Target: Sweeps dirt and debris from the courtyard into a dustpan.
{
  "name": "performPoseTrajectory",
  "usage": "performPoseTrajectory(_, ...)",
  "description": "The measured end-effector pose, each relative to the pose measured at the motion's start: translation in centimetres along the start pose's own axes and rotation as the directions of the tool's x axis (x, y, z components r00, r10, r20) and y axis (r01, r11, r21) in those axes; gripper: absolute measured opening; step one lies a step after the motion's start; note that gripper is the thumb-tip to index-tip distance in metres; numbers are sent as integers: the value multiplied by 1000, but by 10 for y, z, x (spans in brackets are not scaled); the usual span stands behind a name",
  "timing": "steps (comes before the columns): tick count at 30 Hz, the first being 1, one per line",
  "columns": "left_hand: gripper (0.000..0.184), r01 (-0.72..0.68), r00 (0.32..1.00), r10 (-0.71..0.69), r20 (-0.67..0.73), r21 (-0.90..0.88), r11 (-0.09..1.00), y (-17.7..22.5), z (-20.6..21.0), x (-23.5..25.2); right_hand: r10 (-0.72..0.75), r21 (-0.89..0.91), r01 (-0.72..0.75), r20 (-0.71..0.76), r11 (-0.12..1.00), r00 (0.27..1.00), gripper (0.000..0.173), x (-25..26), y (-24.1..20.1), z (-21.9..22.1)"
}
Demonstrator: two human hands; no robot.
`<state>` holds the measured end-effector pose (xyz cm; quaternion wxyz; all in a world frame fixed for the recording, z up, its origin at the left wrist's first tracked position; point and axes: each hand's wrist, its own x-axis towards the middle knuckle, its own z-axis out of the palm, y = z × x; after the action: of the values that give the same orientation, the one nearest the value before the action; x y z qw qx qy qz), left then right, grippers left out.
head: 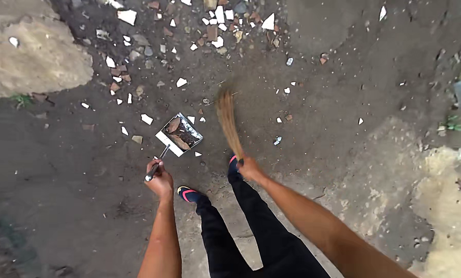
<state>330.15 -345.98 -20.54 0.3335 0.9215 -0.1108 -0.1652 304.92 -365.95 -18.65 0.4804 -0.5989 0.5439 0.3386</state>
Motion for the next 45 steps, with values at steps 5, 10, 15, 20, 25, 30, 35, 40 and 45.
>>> performPoseTrajectory(5, 21, 95, 995, -95, 22, 15, 995, 1, -9, 8, -39, 233, -3, 174, 972, 984, 73, -129, -3, 43)
performPoseTrajectory(10, 20, 63, 997, -69, -26, -178, 982, -43, -44, 4, -61, 116, 67, -56, 991, 997, 72, -158, -12, -6)
performPoseTrajectory(15, 18, 59, 996, -71, -47, -214, 975, -70, -86, -8, -46, -135, 1, -324, 991, 945, 71, -39, -18, -66)
performPoseTrajectory(20, 18, 144, 988, -148, -31, -115, 983, -97, -93, -18, 26, -212, -90, -287, 973, 957, 72, 45, -40, -53)
performPoseTrajectory(25, 21, 106, 991, -105, 82, -7, 994, -94, -81, -21, -25, -133, 22, -19, 991, 1000, 66, -36, -36, 69)
performPoseTrajectory(30, 19, 74, 989, -72, 132, -14, 997, -112, -106, -15, -50, 33, 48, 49, 998, 998, 73, -144, -14, 115)
performPoseTrajectory(35, 19, 20, 987, -17, 161, -20, 1000, -129, -141, -19, 72, 116, -55, -145, 992, 987, 73, -158, -5, 126)
performPoseTrajectory(40, 21, -1, 963, -22, 270, 85, 996, -139, -137, -19, 159, 270, -119, -132, 955, 978, 72, -94, -51, 192)
performPoseTrajectory(45, 23, 40, 938, -85, 336, 138, 990, -137, -139, -10, 65, 43, -73, 165, 996, 984, 75, -132, -73, 247)
